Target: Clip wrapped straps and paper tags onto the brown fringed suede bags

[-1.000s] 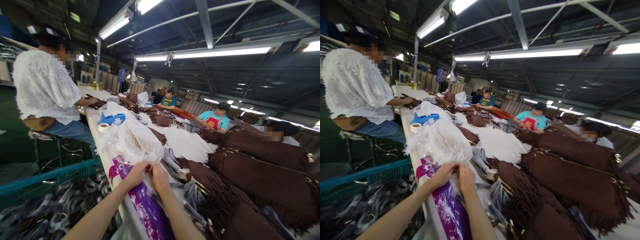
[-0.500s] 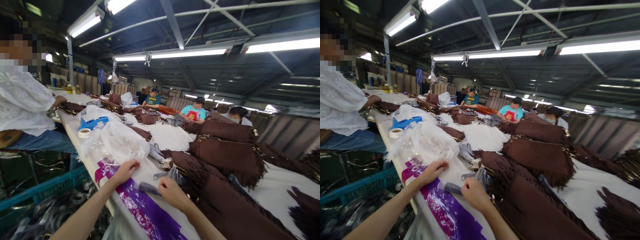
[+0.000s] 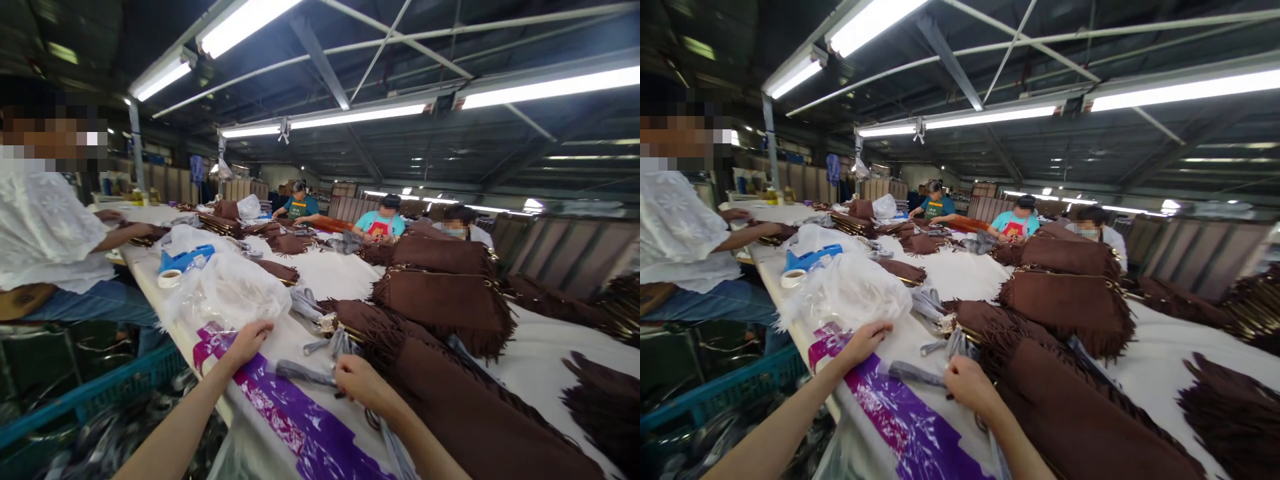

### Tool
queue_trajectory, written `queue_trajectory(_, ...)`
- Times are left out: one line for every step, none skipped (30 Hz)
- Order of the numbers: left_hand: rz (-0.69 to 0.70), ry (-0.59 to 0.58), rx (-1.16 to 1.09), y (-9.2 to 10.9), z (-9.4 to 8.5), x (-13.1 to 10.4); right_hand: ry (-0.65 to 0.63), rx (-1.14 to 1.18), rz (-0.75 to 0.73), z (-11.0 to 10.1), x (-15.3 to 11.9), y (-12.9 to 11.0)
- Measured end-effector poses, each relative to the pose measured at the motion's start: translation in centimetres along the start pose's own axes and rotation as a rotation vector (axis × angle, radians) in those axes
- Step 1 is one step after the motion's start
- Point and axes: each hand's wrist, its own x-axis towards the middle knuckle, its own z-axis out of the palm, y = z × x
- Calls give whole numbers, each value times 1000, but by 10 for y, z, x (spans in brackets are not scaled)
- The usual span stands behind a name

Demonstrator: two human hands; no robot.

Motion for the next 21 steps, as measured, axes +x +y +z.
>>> queue_trajectory(12,-5,6,0,0,0,-31,57,12,-2,-5,7)
queue_trajectory(24,-12,14,0,0,0,-51,109,24,-2,-10,12)
queue_trajectory(37,-20,22,1,-1,0,-57,153,37,-2,-15,17)
queue_trajectory(52,-30,31,2,-1,-1,-51,188,52,-1,-20,21)
queue_trajectory(73,-42,39,3,-1,-1,-42,215,64,0,-24,23)
queue_trajectory(97,-56,47,5,-1,-3,-32,235,71,1,-28,24)
queue_trajectory(126,-69,54,7,-1,-4,-24,249,72,2,-30,23)
queue_trajectory(154,-79,62,9,-1,-5,-18,258,63,5,-31,20)
queue_trajectory(178,-85,71,11,-1,-5,-7,259,46,8,-30,14)
queue_trajectory(197,-86,81,13,-1,-6,12,253,22,12,-28,6)
queue_trajectory(207,-81,92,14,-2,-6,40,239,-3,17,-25,-3)
queue_trajectory(211,-72,104,15,-2,-7,76,217,-24,22,-21,-13)
queue_trajectory(210,-62,114,15,-3,-7,114,190,-38,26,-17,-22)
queue_trajectory(205,-53,122,15,-3,-7,153,163,-41,29,-12,-29)
queue_trajectory(197,-44,127,14,-4,-7,190,139,-33,30,-7,-33)
queue_trajectory(186,-36,130,13,-4,-7,224,121,-13,29,-3,-32)
queue_trajectory(174,-28,131,12,-4,-6,257,112,14,25,0,-27)
queue_trajectory(162,-21,131,12,-3,-6,287,111,47,18,2,-18)
queue_trajectory(153,-16,130,11,-3,-5,316,118,80,9,2,-4)
queue_trajectory(148,-13,127,10,-2,-5,340,136,109,-1,0,11)
queue_trajectory(149,-12,123,9,-2,-5,349,160,125,-12,-5,28)
